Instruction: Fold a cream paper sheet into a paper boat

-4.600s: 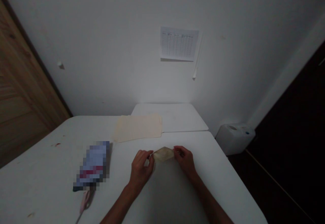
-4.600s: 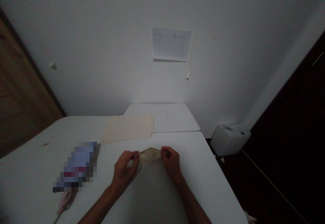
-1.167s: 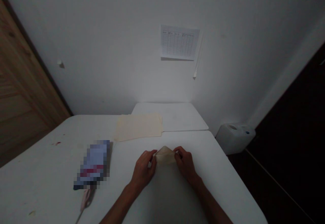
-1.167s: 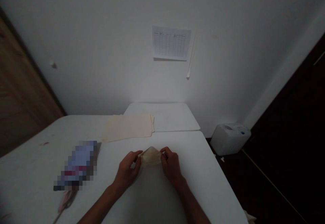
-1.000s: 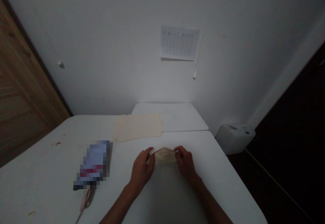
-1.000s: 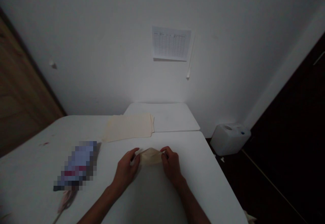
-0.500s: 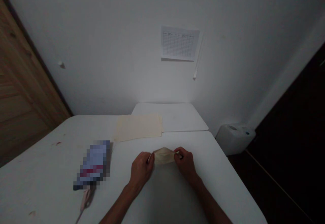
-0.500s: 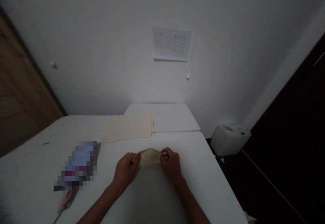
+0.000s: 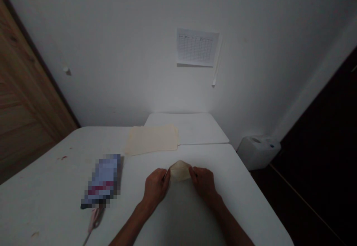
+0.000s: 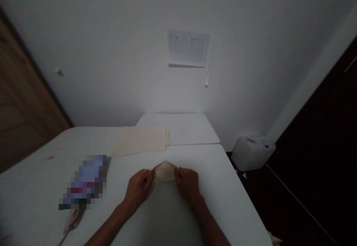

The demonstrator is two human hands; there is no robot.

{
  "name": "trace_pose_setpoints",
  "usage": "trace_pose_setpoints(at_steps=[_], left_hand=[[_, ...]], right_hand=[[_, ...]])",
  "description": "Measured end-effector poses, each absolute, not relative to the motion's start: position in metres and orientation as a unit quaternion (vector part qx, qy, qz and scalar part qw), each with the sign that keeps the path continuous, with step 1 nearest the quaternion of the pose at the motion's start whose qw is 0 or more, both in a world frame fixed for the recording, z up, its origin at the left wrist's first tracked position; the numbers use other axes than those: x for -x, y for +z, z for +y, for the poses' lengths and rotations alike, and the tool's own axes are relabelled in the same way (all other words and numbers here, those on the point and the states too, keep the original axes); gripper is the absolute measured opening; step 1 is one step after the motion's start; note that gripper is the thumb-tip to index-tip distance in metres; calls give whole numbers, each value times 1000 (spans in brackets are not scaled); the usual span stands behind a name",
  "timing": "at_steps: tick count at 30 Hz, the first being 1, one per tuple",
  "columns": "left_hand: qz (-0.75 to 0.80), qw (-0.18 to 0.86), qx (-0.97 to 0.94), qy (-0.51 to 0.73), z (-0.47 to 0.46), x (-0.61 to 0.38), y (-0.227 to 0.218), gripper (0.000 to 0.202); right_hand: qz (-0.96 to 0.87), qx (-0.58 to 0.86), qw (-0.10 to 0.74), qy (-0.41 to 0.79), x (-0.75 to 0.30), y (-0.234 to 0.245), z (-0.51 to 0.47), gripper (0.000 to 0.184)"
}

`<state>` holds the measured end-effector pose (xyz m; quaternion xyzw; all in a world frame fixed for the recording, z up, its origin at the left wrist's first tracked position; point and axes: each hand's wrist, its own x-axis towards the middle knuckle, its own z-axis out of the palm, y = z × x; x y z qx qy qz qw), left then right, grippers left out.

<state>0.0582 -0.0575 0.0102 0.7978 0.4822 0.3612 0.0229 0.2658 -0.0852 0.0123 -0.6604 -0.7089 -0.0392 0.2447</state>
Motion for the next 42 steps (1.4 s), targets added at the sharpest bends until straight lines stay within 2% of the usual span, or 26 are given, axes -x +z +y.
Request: trace_pose_setpoints(at_steps=[12,25,29,31,33,35,38,42], left_hand=[[539,39,-793,281,-58,-60,14,53],[521,46,-788,324,-60,-58,12,50],[520,137,-718,442,-53,-49,20,46],[492,225,-688,483,-47,-44,25,38],[443,323,-693,469,-41,-41,29,30],[407,391,-707,427,-39,-42,30,31],[409,424,-724,357,-42,-47,29,36],[415,393,-751,331,-51,-54,29,25]], right_hand=[[-685,671,278,-60,-267,6,-82,55],[-675,658,332,-29,-267,8,-80,52],[-672,651,353,1,-274,11,-78,53],[-684,635,358,17,-276,13,-78,54],[-697,619,360,35,-277,14,-78,54],[-709,604,360,54,-276,13,-78,55],[-721,589,357,74,-273,12,-79,56],[-725,579,365,78,-267,12,-82,53]])
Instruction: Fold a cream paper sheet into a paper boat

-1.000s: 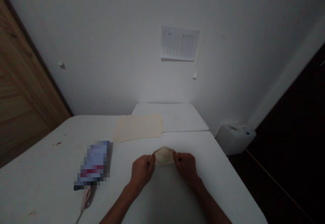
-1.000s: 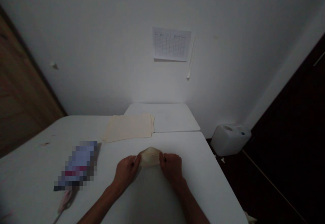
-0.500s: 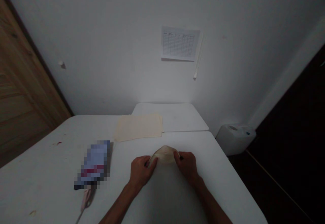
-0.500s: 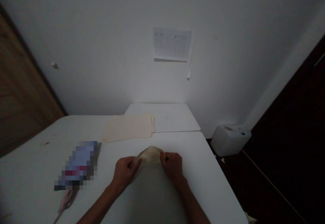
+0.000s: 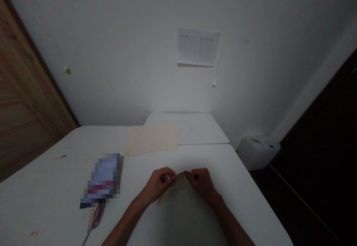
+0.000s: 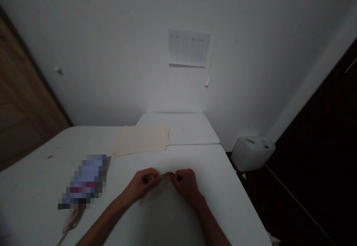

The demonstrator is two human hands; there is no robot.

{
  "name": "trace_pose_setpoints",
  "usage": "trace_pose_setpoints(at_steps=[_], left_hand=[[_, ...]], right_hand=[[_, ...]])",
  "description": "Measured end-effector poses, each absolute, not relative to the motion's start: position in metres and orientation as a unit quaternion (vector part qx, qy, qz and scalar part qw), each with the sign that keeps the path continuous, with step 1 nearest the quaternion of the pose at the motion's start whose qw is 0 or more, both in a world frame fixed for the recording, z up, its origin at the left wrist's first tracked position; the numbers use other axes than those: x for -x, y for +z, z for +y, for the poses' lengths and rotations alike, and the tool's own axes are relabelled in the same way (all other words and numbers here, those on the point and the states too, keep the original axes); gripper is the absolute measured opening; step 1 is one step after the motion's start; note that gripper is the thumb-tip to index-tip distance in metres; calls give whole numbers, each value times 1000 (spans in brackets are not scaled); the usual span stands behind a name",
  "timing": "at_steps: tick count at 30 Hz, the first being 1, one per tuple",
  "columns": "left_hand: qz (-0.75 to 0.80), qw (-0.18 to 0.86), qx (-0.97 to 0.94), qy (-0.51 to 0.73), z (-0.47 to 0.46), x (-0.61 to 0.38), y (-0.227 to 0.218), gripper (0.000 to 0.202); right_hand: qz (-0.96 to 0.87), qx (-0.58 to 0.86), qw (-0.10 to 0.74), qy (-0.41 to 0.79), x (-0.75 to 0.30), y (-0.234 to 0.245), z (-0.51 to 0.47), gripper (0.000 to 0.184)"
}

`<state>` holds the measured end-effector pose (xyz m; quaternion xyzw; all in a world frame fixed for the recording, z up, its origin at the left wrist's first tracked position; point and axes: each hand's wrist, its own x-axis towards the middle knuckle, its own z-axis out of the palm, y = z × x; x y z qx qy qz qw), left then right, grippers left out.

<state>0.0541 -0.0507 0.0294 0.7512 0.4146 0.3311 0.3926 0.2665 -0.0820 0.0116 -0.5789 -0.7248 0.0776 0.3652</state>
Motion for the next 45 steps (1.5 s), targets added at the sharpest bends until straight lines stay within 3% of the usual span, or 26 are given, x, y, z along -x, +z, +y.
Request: trace_pose_setpoints(at_steps=[8,15,24,38,45], left_hand=[[457,377,-684,427,-54,-62,29,28],[429,470,-666,389,-60,-70,21,36],[435,454,-697,345,-57,-70,19,36],[418,558,-631,342,-55,-67,19,46],[452,557,-586,377,-50,-66,7,48]], right_hand=[[-694,572,405,164,-260,20,-86,25],[-683,554,418,229,-259,11,-80,33],[-691,523,426,259,-258,11,-82,31],[-658,509,458,313,-258,12,-81,26],[-619,534,485,311,-258,10,-80,27]])
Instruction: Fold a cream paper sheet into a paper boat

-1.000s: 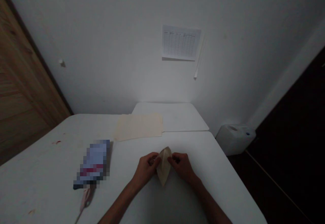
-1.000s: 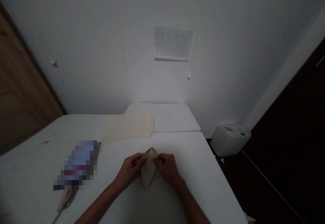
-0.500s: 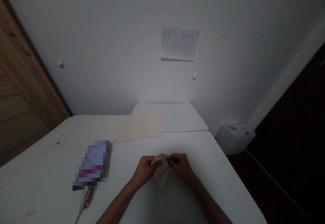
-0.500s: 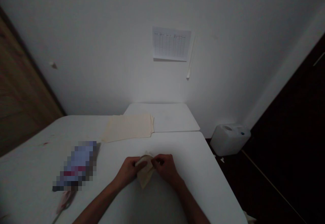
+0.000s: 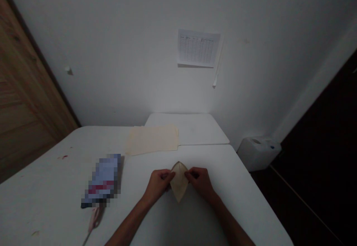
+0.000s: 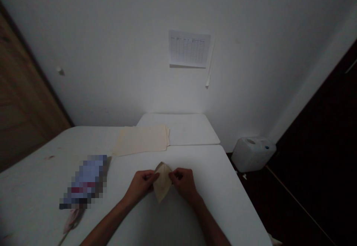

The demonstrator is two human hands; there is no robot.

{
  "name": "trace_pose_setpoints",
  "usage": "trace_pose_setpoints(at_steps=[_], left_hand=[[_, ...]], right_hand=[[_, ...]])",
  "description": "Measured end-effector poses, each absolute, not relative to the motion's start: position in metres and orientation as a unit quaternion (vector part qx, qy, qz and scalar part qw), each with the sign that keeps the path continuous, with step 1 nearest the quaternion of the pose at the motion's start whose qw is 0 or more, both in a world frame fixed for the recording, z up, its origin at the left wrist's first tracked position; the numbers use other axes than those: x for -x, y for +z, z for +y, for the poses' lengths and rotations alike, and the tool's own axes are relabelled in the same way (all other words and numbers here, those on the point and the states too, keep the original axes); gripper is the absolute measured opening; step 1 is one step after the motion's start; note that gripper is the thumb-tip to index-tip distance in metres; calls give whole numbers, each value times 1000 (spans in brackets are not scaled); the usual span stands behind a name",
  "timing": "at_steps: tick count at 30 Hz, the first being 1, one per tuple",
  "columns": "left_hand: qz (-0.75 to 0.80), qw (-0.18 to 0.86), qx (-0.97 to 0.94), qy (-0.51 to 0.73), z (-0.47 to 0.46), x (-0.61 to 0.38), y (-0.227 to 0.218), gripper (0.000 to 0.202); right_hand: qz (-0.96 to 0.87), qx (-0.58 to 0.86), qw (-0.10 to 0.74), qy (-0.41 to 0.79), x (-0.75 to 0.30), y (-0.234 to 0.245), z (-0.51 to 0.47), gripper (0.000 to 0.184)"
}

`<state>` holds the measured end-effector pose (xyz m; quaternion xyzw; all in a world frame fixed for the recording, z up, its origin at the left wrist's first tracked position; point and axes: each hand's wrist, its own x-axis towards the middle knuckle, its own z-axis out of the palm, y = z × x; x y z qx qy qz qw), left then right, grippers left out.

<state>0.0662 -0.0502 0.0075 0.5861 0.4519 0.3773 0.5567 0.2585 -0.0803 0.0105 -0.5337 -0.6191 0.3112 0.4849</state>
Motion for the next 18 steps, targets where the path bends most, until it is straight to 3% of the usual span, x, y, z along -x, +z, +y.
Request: trace_pose_setpoints(at_steps=[18], left_hand=[[444,542,-618,357,-58,-73,11,42]], right_hand=[[-664,598,390,225,-259,5,-78,33]])
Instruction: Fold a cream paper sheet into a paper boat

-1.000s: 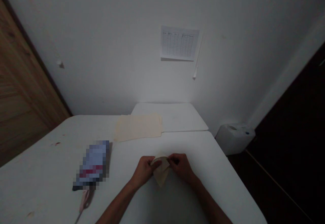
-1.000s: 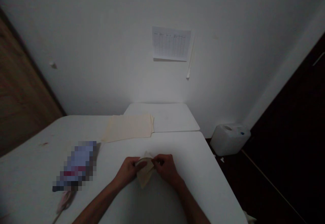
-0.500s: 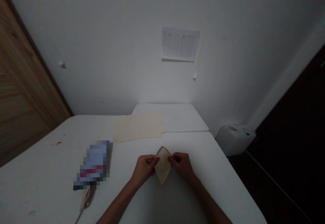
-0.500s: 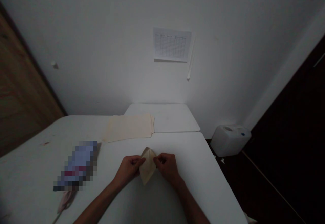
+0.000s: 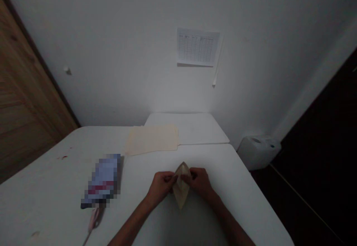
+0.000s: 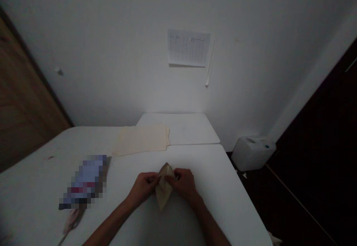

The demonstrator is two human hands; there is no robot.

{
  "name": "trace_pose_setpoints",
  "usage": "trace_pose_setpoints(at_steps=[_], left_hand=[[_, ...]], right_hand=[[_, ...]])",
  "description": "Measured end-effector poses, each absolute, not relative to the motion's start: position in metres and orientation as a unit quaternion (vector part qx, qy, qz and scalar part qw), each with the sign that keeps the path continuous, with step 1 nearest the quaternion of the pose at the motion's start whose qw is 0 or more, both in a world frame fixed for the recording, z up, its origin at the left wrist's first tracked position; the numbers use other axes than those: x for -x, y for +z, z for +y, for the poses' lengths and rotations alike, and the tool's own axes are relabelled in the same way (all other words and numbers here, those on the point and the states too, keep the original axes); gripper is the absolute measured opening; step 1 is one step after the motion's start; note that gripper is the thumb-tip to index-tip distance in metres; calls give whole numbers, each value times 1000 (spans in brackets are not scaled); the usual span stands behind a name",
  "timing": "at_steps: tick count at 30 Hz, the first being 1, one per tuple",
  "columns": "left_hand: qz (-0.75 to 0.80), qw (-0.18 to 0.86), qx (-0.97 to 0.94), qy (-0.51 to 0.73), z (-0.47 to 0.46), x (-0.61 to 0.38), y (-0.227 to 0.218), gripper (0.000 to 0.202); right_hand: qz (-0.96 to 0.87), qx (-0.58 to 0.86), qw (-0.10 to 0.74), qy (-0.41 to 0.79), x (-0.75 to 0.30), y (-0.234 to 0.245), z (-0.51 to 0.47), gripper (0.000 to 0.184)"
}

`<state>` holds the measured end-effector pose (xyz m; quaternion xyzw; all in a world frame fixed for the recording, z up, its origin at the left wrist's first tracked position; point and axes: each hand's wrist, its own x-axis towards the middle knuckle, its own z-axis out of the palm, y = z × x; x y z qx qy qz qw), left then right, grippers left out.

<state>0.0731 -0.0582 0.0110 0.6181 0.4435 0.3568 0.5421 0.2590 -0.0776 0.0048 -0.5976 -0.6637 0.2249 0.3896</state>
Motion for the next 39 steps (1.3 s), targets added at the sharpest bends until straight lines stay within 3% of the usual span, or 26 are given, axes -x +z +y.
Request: trace_pose_setpoints(at_steps=[28,39], left_hand=[[481,480,-627,381,-54,-67,11,44],[520,331,-707,347,-53,-62,16,47]], right_hand=[[-631,583,434,270,-263,8,-77,34],[-627,594,438,249,-264,7,-76,33]])
